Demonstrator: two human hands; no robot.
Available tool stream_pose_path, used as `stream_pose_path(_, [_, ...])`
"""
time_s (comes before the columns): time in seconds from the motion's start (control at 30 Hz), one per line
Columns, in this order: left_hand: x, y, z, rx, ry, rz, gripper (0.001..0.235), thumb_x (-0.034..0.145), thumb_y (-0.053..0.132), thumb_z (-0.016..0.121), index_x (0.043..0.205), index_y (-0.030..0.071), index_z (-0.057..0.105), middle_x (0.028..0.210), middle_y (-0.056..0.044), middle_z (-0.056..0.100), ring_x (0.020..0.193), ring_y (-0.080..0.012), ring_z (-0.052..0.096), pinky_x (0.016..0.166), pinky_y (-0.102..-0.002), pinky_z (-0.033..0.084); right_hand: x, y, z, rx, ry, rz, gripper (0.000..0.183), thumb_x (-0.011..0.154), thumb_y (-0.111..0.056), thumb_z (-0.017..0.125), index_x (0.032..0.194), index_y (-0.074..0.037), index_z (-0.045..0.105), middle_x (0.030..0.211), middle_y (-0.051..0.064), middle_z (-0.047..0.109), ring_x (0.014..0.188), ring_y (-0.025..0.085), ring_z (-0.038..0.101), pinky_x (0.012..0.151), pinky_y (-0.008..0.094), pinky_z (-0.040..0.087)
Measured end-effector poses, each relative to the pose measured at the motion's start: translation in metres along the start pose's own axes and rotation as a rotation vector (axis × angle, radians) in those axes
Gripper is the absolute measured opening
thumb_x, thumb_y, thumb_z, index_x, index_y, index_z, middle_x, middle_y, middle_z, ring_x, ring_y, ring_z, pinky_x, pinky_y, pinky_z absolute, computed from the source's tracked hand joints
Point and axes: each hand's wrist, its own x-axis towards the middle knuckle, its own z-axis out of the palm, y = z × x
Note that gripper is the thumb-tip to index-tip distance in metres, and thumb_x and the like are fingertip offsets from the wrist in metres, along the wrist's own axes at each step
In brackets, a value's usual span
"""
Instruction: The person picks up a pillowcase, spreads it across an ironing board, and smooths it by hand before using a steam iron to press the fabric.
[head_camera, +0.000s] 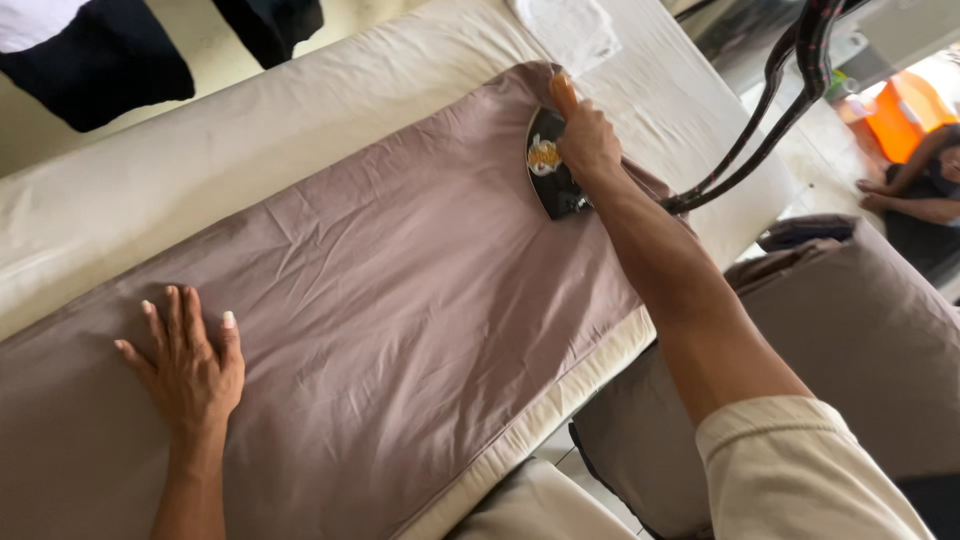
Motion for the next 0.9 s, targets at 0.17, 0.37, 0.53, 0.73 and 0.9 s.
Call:
stream_pose_path(0.17, [0.002,-0.003,-0.004,-0.214,-0.144,-0.121,0.073,0.118,0.048,0.030,0.163,-0.008,0.045,0.169,-0.026,0.039,0.159,-0.0442,0.022,0.119,-0.070,-0.002,-0.072,0.068,-0.026,-0.086,-0.039,0.029,0.037,0.091,-0.002,0.052,0.128,0.002,0.052,0.111,0.024,0.067,0.100,0.044,0.068,0.077,0.056,0.057])
stream_pose_path(0.37, [-0.005,-0.004,-0.001,-0.086,0.046,-0.002,0.062,0.119,0.034,0.047,0.160,-0.012,0.056,0.165,-0.028,0.052,0.156,-0.0439,0.036,0.119,-0.068,0.010,-0.151,0.132,-0.023,-0.023,-0.069,0.100,0.032,0.083,-0.016,0.055,0.112,-0.003,0.058,0.104,0.022,0.064,0.092,0.042,0.064,0.084,0.053,0.052])
stream_pose_path(0.53, [0.000,-0.004,0.000,-0.160,-0.084,-0.099,0.072,0.117,0.046,0.030,0.163,-0.007,0.041,0.169,-0.024,0.038,0.158,-0.0386,0.024,0.120,-0.067,0.004,-0.205,0.105,-0.027,0.216,-0.281,-0.049,0.028,0.098,-0.007,0.058,0.125,-0.008,0.058,0.101,0.014,0.066,0.079,0.026,0.067,0.067,0.041,0.060])
stream_pose_path(0.73, [-0.004,-0.005,0.014,-0.021,0.046,-0.059,0.061,0.115,0.037,0.043,0.159,-0.003,0.052,0.161,-0.023,0.053,0.151,-0.0387,0.042,0.117,-0.068,0.021,-0.134,0.056,0.032,-0.290,-0.284,-0.573,0.034,0.095,-0.028,0.056,0.128,-0.022,0.056,0.093,0.010,0.074,0.081,0.032,0.072,0.069,0.048,0.059])
stream_pose_path(0.9, [0.001,0.003,0.008,0.081,0.118,-0.064,0.055,0.111,0.032,0.049,0.156,0.001,0.056,0.157,-0.022,0.057,0.145,-0.0382,0.053,0.113,-0.067,0.036,-0.059,-0.041,0.043,-0.336,-0.175,-0.725,0.036,0.089,-0.048,0.058,0.121,-0.032,0.053,0.095,0.013,0.073,0.090,0.039,0.073,0.081,0.055,0.059])
